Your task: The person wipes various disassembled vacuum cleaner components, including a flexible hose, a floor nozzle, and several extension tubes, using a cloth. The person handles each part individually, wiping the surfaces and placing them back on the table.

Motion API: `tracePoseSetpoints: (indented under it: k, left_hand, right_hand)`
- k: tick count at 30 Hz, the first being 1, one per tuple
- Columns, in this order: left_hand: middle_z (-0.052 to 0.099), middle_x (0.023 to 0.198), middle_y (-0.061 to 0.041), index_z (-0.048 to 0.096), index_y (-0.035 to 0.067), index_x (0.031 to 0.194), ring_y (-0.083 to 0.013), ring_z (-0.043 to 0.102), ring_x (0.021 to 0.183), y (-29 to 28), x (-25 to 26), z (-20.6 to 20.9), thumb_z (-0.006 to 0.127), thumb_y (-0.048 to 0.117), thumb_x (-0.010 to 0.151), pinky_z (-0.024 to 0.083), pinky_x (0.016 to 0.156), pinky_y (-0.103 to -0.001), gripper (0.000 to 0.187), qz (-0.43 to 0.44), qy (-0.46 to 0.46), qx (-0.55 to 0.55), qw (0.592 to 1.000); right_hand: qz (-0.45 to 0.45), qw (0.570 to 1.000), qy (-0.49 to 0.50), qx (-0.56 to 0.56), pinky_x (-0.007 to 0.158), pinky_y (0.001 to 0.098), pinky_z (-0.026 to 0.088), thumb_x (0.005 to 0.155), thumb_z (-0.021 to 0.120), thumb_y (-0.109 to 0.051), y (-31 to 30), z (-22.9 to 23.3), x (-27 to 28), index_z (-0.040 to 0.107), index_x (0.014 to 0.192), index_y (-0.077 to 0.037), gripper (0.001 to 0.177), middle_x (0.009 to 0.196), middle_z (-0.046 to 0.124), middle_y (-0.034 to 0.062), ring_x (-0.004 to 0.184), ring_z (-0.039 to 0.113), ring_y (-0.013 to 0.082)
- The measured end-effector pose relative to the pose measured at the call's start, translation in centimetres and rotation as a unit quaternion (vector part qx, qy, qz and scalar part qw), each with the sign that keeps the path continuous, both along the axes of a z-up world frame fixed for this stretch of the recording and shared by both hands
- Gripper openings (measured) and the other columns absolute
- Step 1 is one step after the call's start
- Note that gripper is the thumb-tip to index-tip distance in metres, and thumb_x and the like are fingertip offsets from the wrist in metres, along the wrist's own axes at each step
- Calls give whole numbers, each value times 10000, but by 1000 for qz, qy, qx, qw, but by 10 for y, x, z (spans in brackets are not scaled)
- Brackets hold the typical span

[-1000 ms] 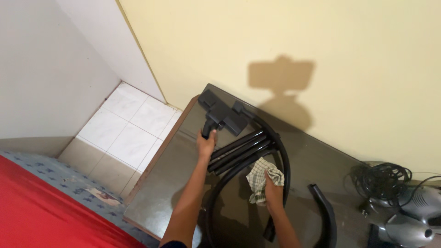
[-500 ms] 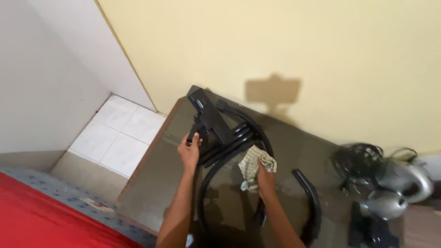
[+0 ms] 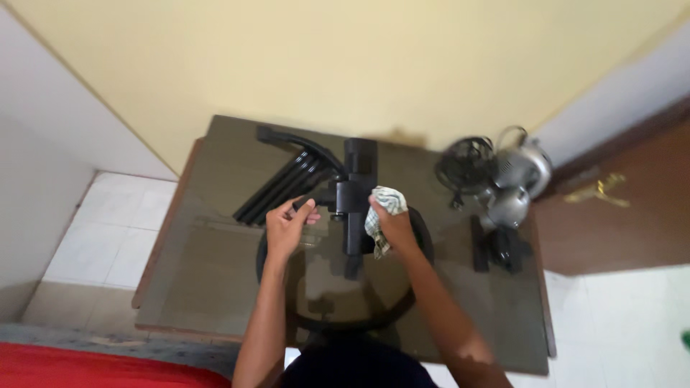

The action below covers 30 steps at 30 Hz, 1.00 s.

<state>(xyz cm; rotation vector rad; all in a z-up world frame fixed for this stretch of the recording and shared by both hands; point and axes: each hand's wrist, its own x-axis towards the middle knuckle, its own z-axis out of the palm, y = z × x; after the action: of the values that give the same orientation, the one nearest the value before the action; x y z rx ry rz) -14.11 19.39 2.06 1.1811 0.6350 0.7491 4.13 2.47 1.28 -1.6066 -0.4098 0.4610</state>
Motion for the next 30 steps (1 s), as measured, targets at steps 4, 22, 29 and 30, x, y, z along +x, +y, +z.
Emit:
tracePoseSetpoints:
  k: [4,22,29,30]
  left_hand:
    - [740,872,-128,774,-83,1041,-162,678,794,-40,27,-8,773,141,966,529,764,-313,236,1,-23,15,1000]
    - [695,1306,-124,596,0,1405,-183,642,1190,-169,73,26,789,117,880,491,1058,-327,571,-209,-73,9,975]
    - [682,1376,-83,529,5,1439,-157,616,1262,-185,73,65,793,134,881,473,1096,-321,631,-242,-45,120,962]
    - [688,1366,-75,524,15,1440,-151,623,1255,-186,73,69,797,144,870,482,1088,-319,646,-246,-42,108,962]
  right_hand:
    - [16,996,79,22,788,285,533,888,803,-199,-50,-1,5,700,1112,-47,289,992,722,9,898,654,102]
    - [-19,993,-102,53,745,270,520,849,855,-108,-169,16,46,640,1033,-25,295,898,675,-4,835,611,91]
    - [52,989,-58,127,660,258,489,845,831,-42,-177,31,59,613,948,-60,242,831,613,-45,767,577,61]
    - [62,986,-73,135,661,258,484,860,828,-36,-178,32,59,614,948,-58,233,836,603,-45,772,571,59]
